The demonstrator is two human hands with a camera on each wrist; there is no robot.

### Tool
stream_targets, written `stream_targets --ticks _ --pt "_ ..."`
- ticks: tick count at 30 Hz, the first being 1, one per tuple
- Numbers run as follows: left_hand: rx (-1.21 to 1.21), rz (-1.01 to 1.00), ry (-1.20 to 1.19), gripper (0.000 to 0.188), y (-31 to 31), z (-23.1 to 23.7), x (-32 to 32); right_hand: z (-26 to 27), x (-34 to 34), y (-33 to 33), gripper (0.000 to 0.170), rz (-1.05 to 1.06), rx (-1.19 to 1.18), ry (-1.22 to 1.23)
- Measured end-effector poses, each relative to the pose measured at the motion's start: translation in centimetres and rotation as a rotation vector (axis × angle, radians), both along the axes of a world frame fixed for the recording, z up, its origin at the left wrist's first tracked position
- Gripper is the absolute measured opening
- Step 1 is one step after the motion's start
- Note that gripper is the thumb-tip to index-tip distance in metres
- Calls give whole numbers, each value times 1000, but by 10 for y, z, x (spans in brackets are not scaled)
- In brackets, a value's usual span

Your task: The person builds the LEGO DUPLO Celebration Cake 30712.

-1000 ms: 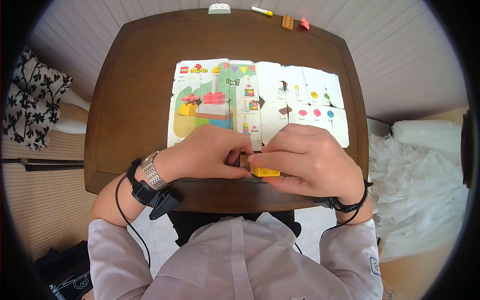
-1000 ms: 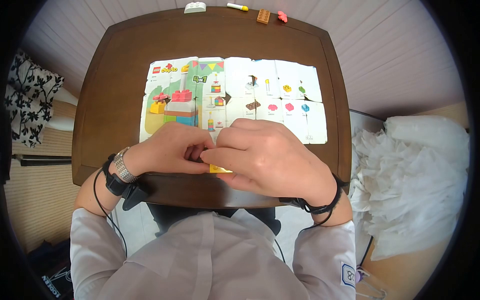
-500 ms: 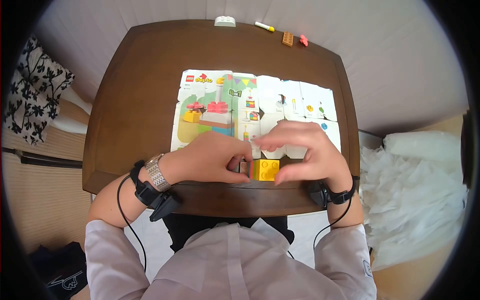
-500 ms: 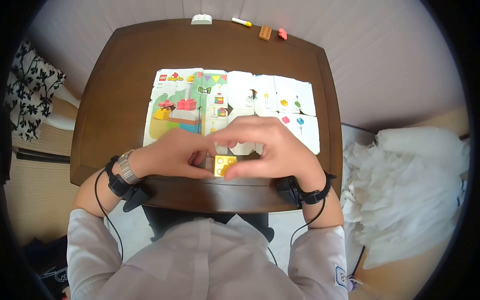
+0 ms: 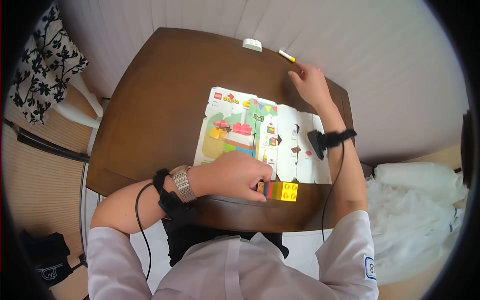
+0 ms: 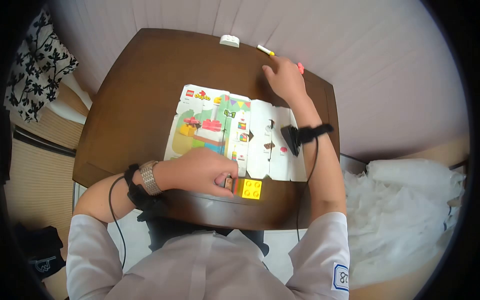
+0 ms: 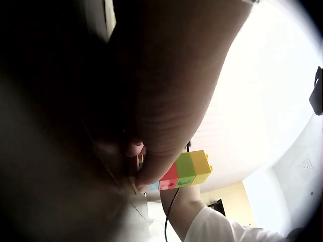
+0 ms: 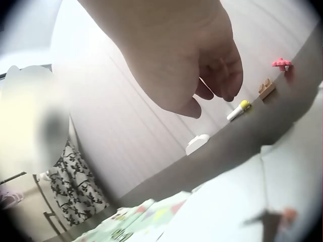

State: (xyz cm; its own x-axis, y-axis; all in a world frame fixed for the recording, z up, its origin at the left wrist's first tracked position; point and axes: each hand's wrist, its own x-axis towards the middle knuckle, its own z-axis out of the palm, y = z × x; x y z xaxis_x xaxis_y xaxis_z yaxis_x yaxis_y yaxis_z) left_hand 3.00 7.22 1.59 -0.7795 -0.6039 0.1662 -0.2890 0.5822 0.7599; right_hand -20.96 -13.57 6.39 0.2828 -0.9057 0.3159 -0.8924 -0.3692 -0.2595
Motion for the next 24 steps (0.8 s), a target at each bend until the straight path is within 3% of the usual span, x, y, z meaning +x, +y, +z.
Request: stream_targets --ticks 5,12,15,18,20,24 --pt "31 -19 -34 37 0 1 1 -15 18 -68 36 -131 28 233" --pt "-39 -5 1 33 0 -6 0 -34 24 -76 29 -128 -86 247" --pt "-26 -18 -20 34 0 -3 -1 -43 19 -86 28 -129 -167 164" --pt "-14 -18 -39 34 -1 -1 0 -40 22 -88 26 -181 -38 222" --pt "-19 -20 -27 34 -1 -1 1 -27 26 -68 24 -157 135 135" --pt "32 -26 -37 39 0 2 1 -32 14 -25 24 2 26 -54"
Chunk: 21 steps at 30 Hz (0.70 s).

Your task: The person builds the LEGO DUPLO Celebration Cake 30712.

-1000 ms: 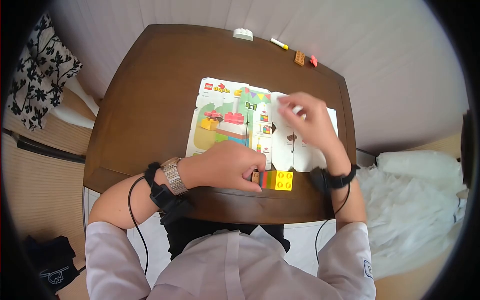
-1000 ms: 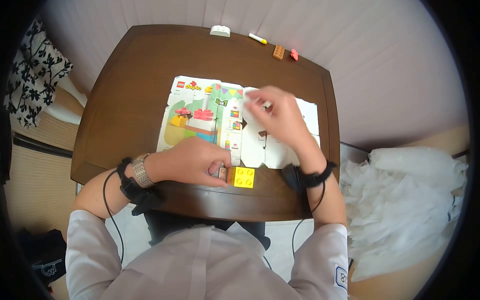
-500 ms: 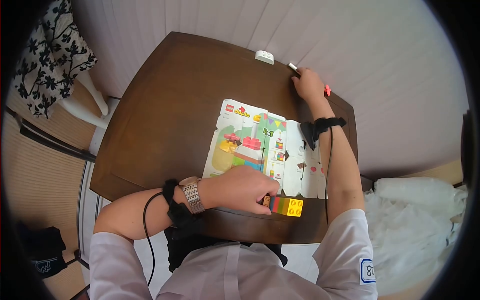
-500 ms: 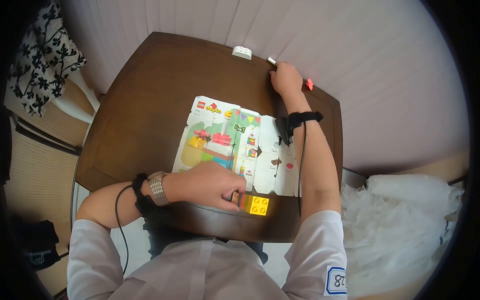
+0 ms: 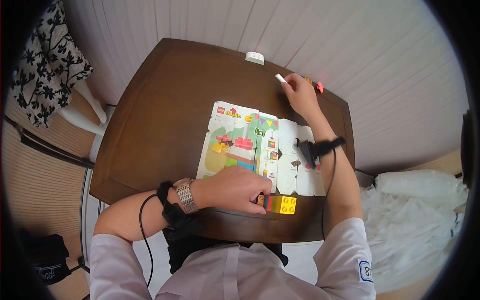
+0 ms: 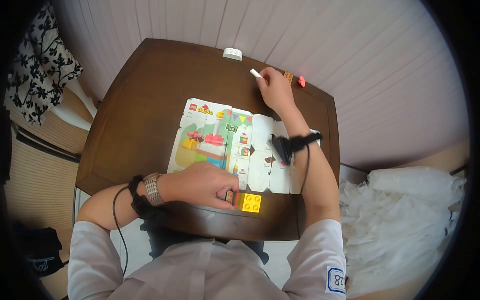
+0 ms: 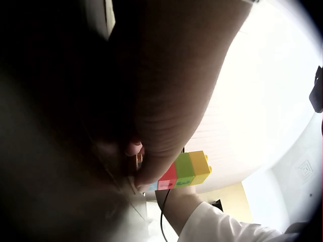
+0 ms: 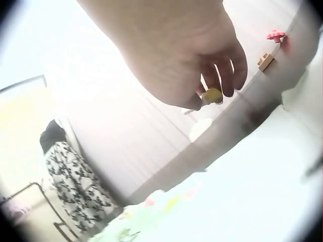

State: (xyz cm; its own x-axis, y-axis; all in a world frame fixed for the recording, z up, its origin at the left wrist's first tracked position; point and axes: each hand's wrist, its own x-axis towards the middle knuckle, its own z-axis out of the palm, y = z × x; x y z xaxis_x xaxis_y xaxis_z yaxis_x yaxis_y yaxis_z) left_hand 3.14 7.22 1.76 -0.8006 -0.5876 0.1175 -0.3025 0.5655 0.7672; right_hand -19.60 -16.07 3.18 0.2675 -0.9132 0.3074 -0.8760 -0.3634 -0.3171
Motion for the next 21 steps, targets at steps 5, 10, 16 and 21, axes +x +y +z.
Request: stream_targets --ticks 5,10,16,21 --pt "-25 20 11 35 1 -3 0 46 -8 119 18 187 483 -678" --pt "2 7 -37 36 0 3 0 76 -20 197 18 252 509 -754" --pt "57 4 -53 35 0 9 -1 91 -31 233 19 490 317 -671" --pt "151 19 -96 32 0 18 -3 104 -37 247 18 688 182 -295"
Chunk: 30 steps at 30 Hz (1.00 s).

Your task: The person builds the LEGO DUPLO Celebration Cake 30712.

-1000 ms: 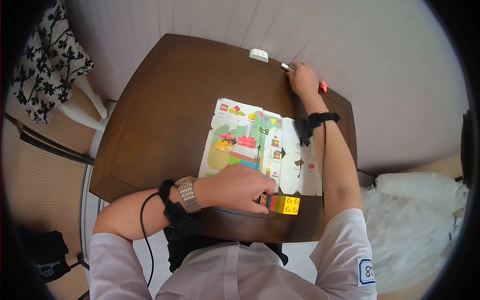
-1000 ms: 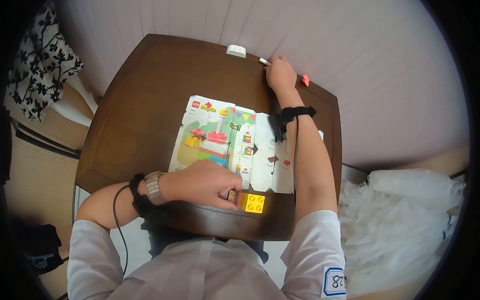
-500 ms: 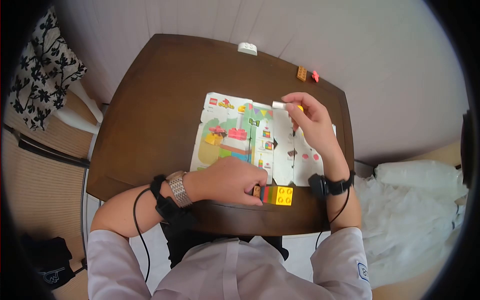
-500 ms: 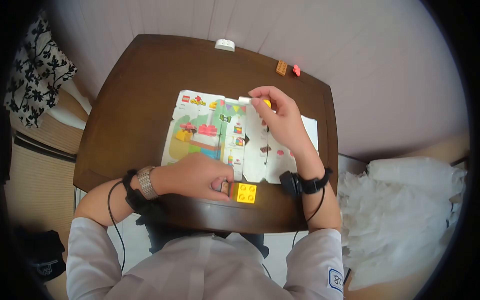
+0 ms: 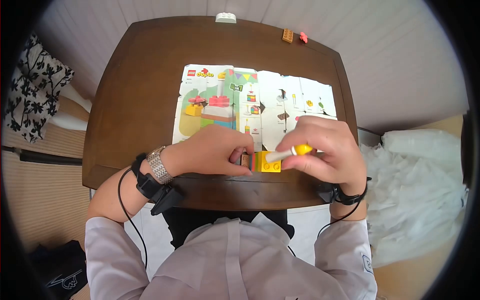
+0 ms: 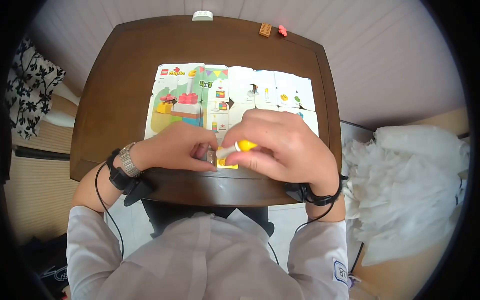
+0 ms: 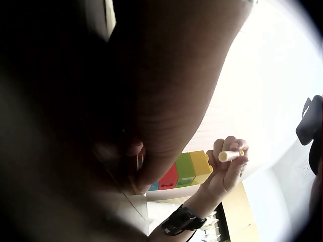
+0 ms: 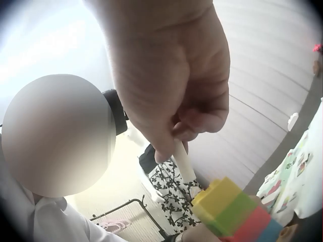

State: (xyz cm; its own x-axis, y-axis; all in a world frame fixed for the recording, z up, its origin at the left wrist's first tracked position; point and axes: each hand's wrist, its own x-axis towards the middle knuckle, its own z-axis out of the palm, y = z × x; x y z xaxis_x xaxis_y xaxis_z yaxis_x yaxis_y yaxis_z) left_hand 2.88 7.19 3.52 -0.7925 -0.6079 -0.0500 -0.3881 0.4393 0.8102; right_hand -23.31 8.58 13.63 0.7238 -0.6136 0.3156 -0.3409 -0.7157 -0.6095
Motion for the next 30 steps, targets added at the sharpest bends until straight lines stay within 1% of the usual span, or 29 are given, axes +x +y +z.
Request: stream_targets --ticks 2,6,8,12,15,18,20,30 --pt "8 1 -1 31 0 0 0 6 -3 4 16 51 -15 45" --pt "9 8 0 30 0 -1 -1 3 0 7 16 21 -65 58" --pt "11 8 -1 30 0 0 -2 -1 3 9 15 12 -134 97" --pt "9 7 26 31 0 -1 -1 -5 8 13 17 2 -138 104" --pt "3 4 -1 30 0 1 -2 -7 13 18 19 2 -146 120" --pt "11 2 11 29 0 1 -1 -6 13 19 19 -4 -108 110" --pt "3 4 14 29 0 -1 -1 0 13 17 17 35 3 191" --pt "7 5 -8 29 -1 1 -3 -8 14 17 16 3 11 156"
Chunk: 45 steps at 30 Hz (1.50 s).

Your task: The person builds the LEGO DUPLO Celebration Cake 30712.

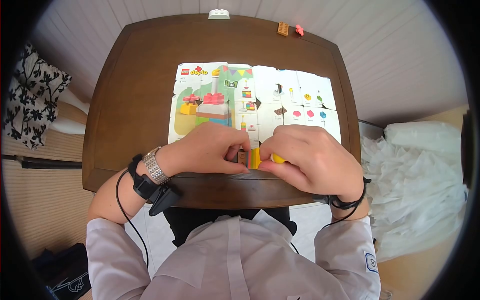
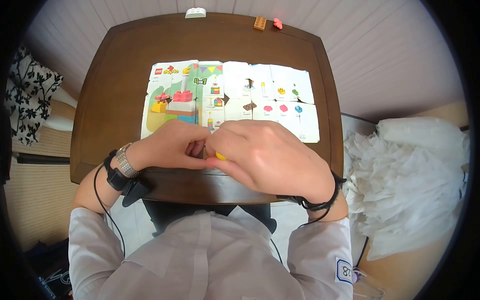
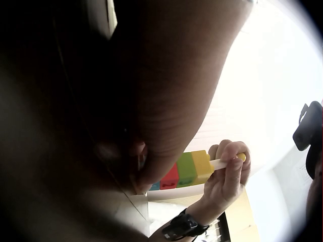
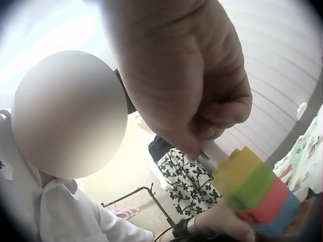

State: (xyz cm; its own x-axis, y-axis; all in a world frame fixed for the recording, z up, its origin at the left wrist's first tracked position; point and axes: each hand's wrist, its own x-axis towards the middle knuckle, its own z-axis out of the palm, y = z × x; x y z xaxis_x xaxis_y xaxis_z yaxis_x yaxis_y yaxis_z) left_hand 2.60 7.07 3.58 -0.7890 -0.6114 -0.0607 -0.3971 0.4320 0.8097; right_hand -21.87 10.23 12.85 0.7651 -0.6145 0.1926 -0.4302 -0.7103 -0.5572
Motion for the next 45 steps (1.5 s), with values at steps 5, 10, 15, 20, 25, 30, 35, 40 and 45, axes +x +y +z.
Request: stream_targets --ticks 5,10,15,20,25,30,35,40,45 --pt "14 10 2 31 0 -1 1 -9 -8 -10 41 25 28 -125" --pt "-12 5 34 32 1 -3 4 -10 -27 4 66 -130 245 -50" --pt "123 -17 169 29 2 6 7 -37 -26 12 67 -206 268 29" --pt "263 145 477 18 -2 -19 15 -55 1 28 47 -226 208 120" --pt "164 319 523 7 -2 -27 11 -62 39 27 37 -164 155 83" --pt "73 400 531 11 -6 -30 11 -60 73 15 41 -39 192 129" --pt "125 477 533 10 -14 -35 14 -69 83 10 47 28 260 33" --pt "98 426 437 10 -9 -28 15 -69 51 -3 45 -3 158 -13" --pt "-24 387 330 12 -10 -30 13 -68 26 -16 36 -339 61 85"
